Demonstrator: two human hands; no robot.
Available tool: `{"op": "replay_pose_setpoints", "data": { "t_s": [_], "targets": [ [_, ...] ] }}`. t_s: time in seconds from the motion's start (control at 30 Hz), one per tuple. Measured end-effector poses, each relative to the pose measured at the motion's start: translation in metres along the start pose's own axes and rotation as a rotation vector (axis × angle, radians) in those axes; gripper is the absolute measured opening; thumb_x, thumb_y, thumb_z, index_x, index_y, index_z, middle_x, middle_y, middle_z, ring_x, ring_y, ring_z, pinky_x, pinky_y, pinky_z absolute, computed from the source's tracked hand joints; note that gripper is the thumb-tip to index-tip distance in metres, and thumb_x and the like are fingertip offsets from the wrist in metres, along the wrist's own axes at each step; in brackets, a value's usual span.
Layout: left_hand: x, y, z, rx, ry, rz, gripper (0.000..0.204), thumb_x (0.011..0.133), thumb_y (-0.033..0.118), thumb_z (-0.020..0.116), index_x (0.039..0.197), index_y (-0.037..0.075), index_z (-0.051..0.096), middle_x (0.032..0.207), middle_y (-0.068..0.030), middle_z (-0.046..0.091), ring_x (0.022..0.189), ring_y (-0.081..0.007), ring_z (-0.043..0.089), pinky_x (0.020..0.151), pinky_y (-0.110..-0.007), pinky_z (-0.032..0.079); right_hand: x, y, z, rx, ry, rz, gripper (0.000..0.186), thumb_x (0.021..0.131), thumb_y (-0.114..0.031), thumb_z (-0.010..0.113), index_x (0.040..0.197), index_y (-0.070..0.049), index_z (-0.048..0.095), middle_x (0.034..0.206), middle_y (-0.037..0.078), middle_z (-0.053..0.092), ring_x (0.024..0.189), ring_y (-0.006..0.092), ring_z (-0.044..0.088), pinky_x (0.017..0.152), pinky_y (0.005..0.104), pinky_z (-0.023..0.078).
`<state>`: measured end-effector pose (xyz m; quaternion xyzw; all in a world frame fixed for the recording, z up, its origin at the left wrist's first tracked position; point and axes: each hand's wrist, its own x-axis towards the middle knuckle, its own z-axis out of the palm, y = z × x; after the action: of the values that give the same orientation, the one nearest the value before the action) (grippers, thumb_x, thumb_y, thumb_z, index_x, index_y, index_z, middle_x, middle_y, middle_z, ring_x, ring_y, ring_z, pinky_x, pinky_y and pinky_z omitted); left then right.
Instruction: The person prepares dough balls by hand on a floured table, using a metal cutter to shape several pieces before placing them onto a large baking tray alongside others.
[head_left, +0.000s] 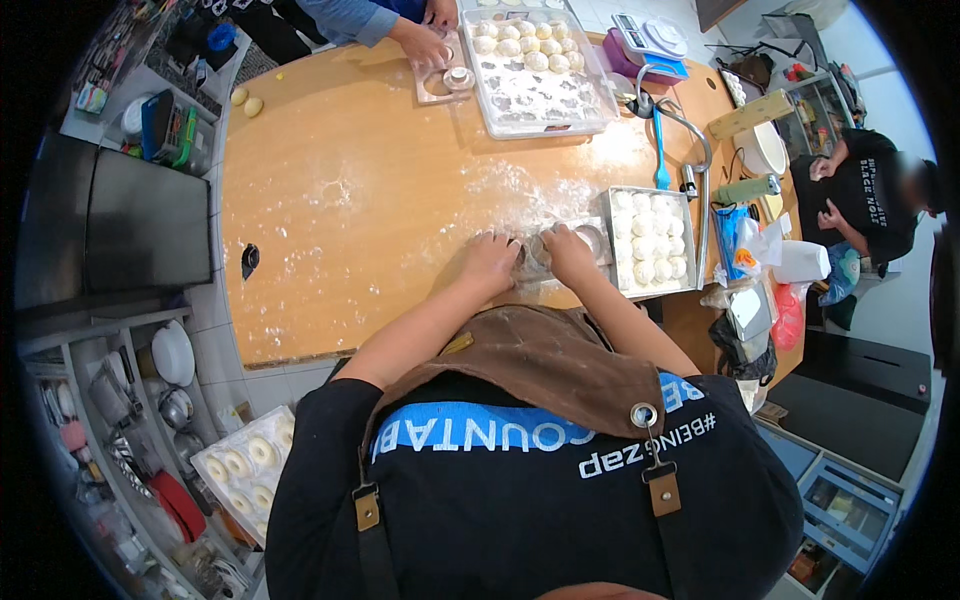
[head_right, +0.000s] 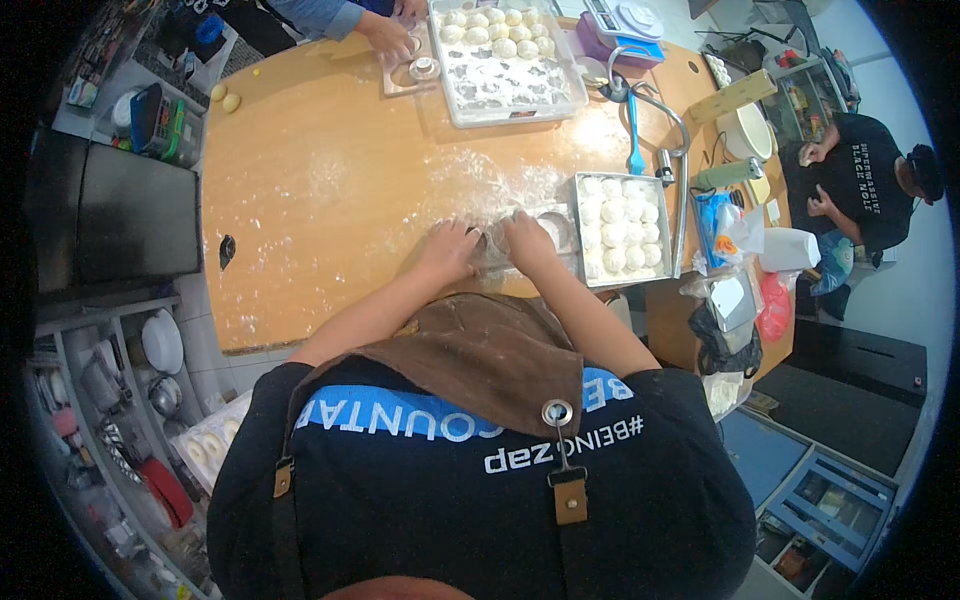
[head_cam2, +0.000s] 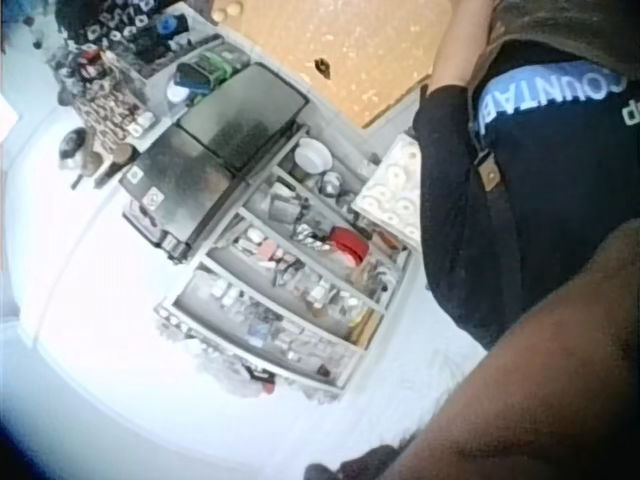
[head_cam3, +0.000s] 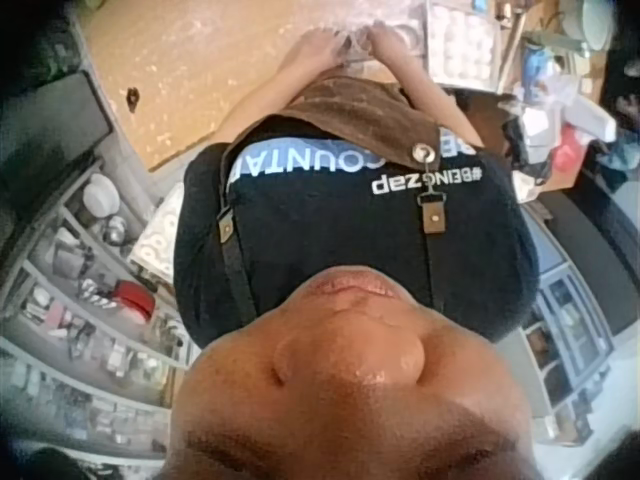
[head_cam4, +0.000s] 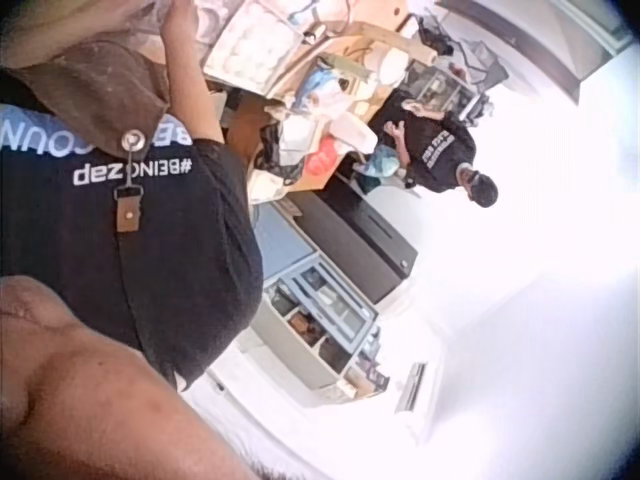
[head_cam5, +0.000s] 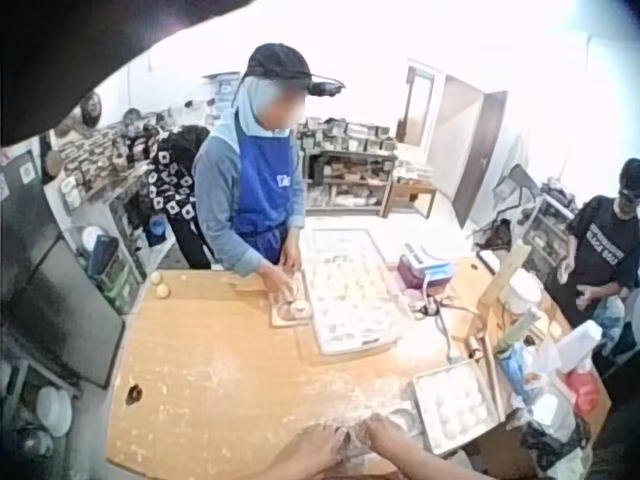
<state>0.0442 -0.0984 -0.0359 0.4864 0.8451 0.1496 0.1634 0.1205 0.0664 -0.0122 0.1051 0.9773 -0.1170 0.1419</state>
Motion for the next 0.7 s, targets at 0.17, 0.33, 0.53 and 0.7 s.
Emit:
{"op": "replay_pose_setpoints", "data": {
  "t_s": [0.17,0.33,0.53,0.7],
  "targets": [
    [-0.001,0.001,0.0,-0.032,0.001,-0.002,0.059,0.065,0.016,0.07,0.121,0.007,0.052,0.104,-0.013,0.056,0.102,-0.0297,0.051,0.086,-0.042,0.043,0.002,0.006,0.006,-0.011,0.001,-0.015,0.021,0.074,0.0,0.055,0.095,-0.004,0.056,0.097,0.019,0.055,0.093,0.0347,0.057,0.076,0.0427,0.05],
    [0.0,0.0,0.006,-0.053,0.009,-0.019,0.064,0.062,0.019,0.075,0.121,0.007,0.052,0.113,-0.0134,0.054,0.106,-0.0304,0.05,0.089,-0.042,0.043,0.002,0.006,0.011,0.063,0.071,-0.016,0.022,0.07,0.001,0.055,0.091,-0.004,0.056,0.093,0.02,0.053,0.087,0.0369,0.057,0.072,0.0446,0.048],
    [-0.001,0.001,0.003,-0.076,0.008,-0.031,0.069,0.062,0.021,0.076,0.124,0.008,0.05,0.119,-0.0129,0.051,0.11,-0.0301,0.048,0.093,-0.042,0.042,0.001,0.004,0.008,0.01,0.043,-0.019,0.023,0.072,-0.002,0.058,0.095,-0.006,0.056,0.095,0.018,0.054,0.091,0.0334,0.057,0.075,0.0425,0.049],
    [0.0,0.0,0.001,-0.05,0.02,-0.001,0.066,0.063,0.025,0.076,0.122,0.008,0.051,0.118,-0.0123,0.052,0.11,-0.0295,0.048,0.093,-0.041,0.042,0.005,0.013,-0.002,0.009,0.01,-0.007,0.032,0.068,-0.004,0.062,0.1,-0.007,0.058,0.099,0.017,0.055,0.095,0.0325,0.057,0.079,0.0417,0.048]
  ]
}}
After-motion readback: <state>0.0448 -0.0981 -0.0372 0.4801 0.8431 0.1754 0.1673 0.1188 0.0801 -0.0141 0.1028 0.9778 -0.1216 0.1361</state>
